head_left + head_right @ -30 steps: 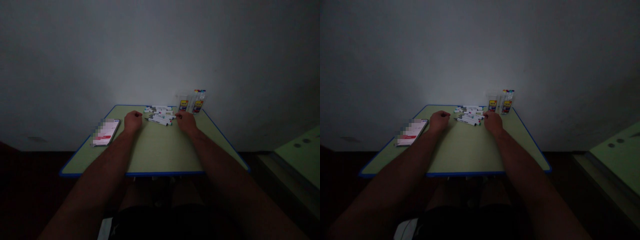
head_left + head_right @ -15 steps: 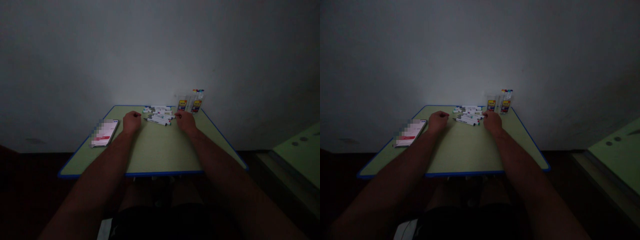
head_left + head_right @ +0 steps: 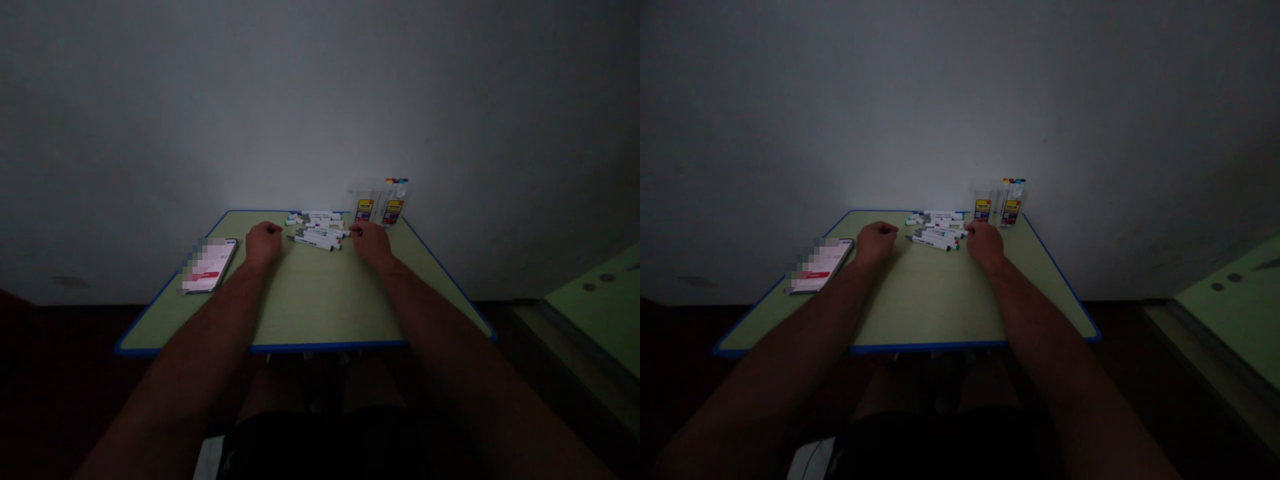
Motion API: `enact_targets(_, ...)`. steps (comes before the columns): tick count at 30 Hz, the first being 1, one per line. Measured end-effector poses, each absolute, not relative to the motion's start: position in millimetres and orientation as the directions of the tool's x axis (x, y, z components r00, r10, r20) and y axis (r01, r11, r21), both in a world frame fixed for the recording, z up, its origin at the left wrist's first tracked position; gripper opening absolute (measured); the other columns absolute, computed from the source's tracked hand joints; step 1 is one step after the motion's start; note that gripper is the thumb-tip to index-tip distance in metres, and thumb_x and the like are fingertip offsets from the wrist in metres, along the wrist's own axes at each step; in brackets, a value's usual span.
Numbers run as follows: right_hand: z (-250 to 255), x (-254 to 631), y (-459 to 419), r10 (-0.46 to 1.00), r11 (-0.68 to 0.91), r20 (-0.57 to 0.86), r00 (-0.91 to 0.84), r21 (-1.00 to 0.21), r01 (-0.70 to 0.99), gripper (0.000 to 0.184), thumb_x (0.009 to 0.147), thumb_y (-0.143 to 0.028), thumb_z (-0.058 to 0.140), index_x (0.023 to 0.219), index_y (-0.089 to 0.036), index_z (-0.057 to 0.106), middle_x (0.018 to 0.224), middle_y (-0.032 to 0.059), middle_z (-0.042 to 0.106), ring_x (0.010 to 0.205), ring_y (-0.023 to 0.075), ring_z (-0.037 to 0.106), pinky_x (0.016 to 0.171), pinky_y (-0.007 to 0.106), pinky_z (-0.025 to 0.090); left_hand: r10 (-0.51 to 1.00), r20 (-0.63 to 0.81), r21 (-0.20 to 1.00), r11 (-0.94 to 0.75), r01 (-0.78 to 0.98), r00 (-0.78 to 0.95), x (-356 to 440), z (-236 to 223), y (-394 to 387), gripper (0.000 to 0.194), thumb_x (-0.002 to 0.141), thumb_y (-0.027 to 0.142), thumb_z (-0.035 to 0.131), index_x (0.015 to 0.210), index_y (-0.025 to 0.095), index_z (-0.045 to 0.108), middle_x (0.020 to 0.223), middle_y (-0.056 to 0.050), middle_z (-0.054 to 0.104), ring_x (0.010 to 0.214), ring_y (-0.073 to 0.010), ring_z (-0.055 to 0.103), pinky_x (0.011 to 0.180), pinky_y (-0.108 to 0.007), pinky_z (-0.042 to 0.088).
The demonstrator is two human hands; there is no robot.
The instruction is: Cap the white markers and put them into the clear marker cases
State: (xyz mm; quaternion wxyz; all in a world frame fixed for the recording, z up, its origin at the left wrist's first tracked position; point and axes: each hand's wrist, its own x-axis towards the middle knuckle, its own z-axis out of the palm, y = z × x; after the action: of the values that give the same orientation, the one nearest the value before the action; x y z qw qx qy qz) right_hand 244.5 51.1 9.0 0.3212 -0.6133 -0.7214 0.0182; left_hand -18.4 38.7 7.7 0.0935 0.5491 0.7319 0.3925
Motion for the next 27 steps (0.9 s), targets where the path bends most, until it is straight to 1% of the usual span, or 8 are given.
enact_targets(7,9,242,50,0.898,0.26,0.437,-0.056,-0.424,0.867,0.027,0.088,-0.013,0.058,0.106,-0.018,0.077,0.106,0.0094,0.076,0.095,0.022,0.069,0.088,0.034,0.051,0.878,0.293,0.689,0.08,0.72,-0.377,-18,7,39,0.022,0.081,0.015,0.059,0.094,0.019,0.076,0.1,-0.007,0.077,0.094,-0.0218,0.07,0.084,-0.03,0.05)
enact_targets(14,9,240,50,0.893,0.297,0.437,-0.108,-0.392,0.871,0.026,0.089,-0.016,0.057,0.106,-0.016,0.077,0.104,0.0096,0.076,0.094,0.0211,0.068,0.088,0.034,0.05,0.875,0.315,0.667,0.071,0.741,-0.368,-19,6,40,0.023,0.08,0.017,0.059,0.095,0.018,0.077,0.099,-0.007,0.077,0.093,-0.0223,0.069,0.083,-0.031,0.05)
enact_targets(17,6,237,49,0.87,0.371,0.454,-0.194,-0.34,0.864,0.027,0.088,-0.02,0.061,0.11,-0.016,0.076,0.11,0.0103,0.075,0.1,0.0228,0.066,0.093,0.037,0.049,0.878,0.312,0.66,0.075,0.748,-0.363,-18,7,38,0.023,0.08,0.017,0.059,0.095,0.019,0.077,0.098,-0.006,0.077,0.092,-0.022,0.069,0.083,-0.031,0.05)
enact_targets(19,2,232,48,0.839,0.445,0.466,-0.282,-0.288,0.848,0.03,0.088,-0.022,0.063,0.114,-0.017,0.075,0.117,0.0103,0.073,0.108,0.0241,0.064,0.1,0.04,0.047,0.878,0.31,0.66,0.076,0.748,-0.364,-18,8,38,0.023,0.081,0.016,0.058,0.094,0.019,0.076,0.098,-0.006,0.077,0.092,-0.0217,0.069,0.084,-0.03,0.05)
enact_targets(22,-2,223,45,0.794,0.547,0.438,-0.422,-0.212,0.81,0.033,0.087,-0.02,0.064,0.118,-0.017,0.074,0.122,0.01,0.072,0.116,0.025,0.06,0.107,0.042,0.042,0.877,0.314,0.66,0.074,0.747,-0.364,-17,8,37,0.022,0.081,0.016,0.059,0.095,0.019,0.076,0.099,-0.007,0.077,0.094,-0.0216,0.069,0.085,-0.03,0.05)
enact_targets(24,-5,218,44,0.767,0.598,0.403,-0.5,-0.166,0.784,0.035,0.086,-0.02,0.064,0.12,-0.017,0.073,0.124,0.0098,0.071,0.118,0.0254,0.059,0.109,0.043,0.04,0.876,0.315,0.662,0.072,0.746,-0.364,-17,8,37,0.022,0.081,0.017,0.059,0.096,0.018,0.076,0.101,-0.007,0.077,0.095,-0.0218,0.069,0.086,-0.031,0.049)
enact_targets(27,-6,212,42,0.742,0.634,0.363,-0.564,-0.103,0.767,0.038,0.088,-0.02,0.062,0.124,-0.018,0.071,0.128,0.0087,0.07,0.12,0.0267,0.057,0.107,0.044,0.041,0.879,0.31,0.669,0.068,0.74,-0.361,-17,8,37,0.022,0.082,0.017,0.058,0.096,0.018,0.075,0.102,-0.008,0.077,0.095,-0.0218,0.069,0.086,-0.031,0.049)
